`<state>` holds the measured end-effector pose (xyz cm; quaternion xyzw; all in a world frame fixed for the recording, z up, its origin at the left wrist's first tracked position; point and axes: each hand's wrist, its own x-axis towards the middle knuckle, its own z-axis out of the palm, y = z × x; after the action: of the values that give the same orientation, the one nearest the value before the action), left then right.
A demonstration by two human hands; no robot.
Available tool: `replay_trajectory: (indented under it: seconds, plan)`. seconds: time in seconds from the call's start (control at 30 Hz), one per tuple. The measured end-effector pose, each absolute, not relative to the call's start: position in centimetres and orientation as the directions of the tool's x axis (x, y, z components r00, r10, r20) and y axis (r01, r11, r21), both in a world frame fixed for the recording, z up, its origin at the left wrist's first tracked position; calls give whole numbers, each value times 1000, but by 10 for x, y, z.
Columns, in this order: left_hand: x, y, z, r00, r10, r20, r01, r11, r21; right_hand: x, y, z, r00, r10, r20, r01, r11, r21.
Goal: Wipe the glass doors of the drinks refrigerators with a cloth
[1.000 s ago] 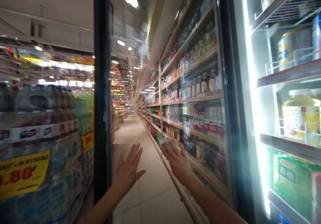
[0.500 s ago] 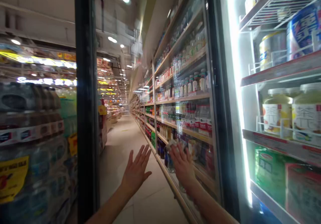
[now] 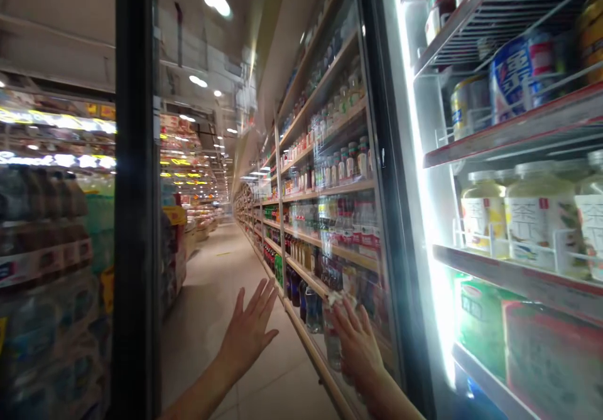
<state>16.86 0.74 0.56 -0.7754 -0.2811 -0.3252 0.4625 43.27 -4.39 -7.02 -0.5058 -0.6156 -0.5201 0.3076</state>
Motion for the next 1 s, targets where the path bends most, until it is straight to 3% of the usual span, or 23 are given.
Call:
replay_trajectory:
  seconds: [0.17,0.33,0.53,0.73,0.93,1.0]
  plan:
    - [196,8,20,630,142,764,728,-451,-517,451,-41,-37,-63,243,968,971,-210,117]
    - [208,11,22,646,121,753,710,-458,-536,470,-48,-61,-135,248,959,967,-180,182]
    - [228,6,41,617,124,777,717,-497,-489,500,-45,-18,86,181,980,979,-196,-49]
    - [224,9,59,569,115,814,738,-508,-444,513,-40,-36,34,173,984,987,-160,-6]
    - [215,9,97,477,141,867,804,-469,-366,506,-24,54,148,29,989,981,-128,-143]
    - [210,9,107,468,140,872,810,-463,-360,494,-23,66,129,24,991,985,-114,-126]
